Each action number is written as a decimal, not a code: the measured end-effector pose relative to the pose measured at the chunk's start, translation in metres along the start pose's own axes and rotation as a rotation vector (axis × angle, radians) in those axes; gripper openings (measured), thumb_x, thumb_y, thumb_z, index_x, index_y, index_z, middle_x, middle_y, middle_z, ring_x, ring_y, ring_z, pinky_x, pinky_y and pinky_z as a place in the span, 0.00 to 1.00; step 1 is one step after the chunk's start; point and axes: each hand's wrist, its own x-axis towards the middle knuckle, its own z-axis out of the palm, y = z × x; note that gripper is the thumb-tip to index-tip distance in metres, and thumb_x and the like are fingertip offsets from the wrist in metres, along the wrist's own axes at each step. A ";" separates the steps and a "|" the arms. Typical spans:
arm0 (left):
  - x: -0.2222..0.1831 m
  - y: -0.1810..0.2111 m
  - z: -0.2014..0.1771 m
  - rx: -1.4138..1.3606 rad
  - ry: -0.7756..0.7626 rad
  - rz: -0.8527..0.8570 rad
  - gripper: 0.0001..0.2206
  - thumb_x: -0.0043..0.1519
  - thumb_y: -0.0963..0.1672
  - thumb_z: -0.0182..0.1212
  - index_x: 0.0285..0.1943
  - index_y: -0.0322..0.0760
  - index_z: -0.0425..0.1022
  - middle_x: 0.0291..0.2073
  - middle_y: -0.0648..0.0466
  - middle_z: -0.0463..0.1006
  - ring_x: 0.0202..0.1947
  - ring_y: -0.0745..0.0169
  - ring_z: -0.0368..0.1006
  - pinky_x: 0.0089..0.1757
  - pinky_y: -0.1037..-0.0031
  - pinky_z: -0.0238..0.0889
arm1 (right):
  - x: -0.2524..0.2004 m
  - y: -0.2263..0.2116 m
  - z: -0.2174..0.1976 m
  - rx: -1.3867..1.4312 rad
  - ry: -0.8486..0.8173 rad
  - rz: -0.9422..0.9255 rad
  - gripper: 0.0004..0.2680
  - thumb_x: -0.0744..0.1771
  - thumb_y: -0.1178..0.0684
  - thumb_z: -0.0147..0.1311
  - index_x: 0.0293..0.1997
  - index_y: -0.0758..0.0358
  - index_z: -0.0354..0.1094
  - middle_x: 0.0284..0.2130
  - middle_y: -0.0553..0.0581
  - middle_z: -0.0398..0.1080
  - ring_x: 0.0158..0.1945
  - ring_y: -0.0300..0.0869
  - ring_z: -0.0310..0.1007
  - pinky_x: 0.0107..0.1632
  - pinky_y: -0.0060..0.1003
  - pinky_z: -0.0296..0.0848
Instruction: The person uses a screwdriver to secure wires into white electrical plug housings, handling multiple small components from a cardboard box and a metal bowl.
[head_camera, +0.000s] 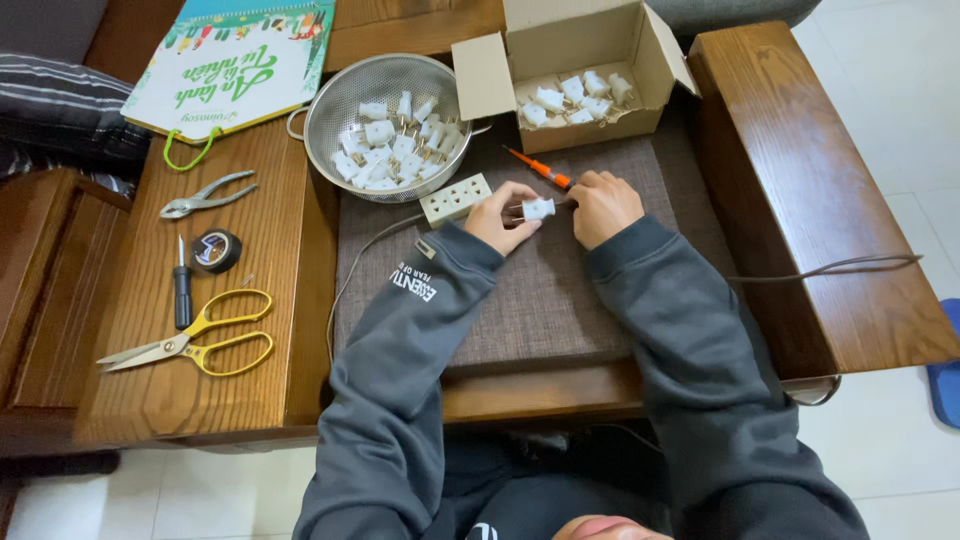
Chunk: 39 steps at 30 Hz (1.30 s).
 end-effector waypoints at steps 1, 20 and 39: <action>-0.001 0.000 -0.001 0.001 -0.001 -0.005 0.22 0.64 0.39 0.85 0.65 0.46 0.83 0.58 0.46 0.92 0.58 0.42 0.89 0.52 0.61 0.89 | -0.001 -0.006 -0.008 0.004 -0.004 0.001 0.08 0.66 0.53 0.59 0.45 0.52 0.86 0.44 0.52 0.81 0.50 0.49 0.81 0.51 0.43 0.78; 0.022 -0.031 -0.007 -0.122 0.139 0.028 0.21 0.64 0.41 0.86 0.66 0.47 0.87 0.59 0.53 0.90 0.57 0.58 0.86 0.56 0.72 0.85 | 0.018 -0.042 -0.069 0.264 0.017 -0.039 0.07 0.74 0.47 0.63 0.55 0.53 0.82 0.42 0.56 0.81 0.50 0.53 0.86 0.54 0.49 0.85; 0.014 -0.030 -0.023 0.369 -0.105 0.365 0.13 0.65 0.46 0.79 0.59 0.55 0.90 0.59 0.59 0.91 0.61 0.46 0.87 0.60 0.55 0.80 | 0.048 -0.028 -0.073 0.204 -0.251 0.240 0.19 0.74 0.35 0.67 0.67 0.55 0.82 0.54 0.58 0.76 0.56 0.67 0.85 0.56 0.67 0.84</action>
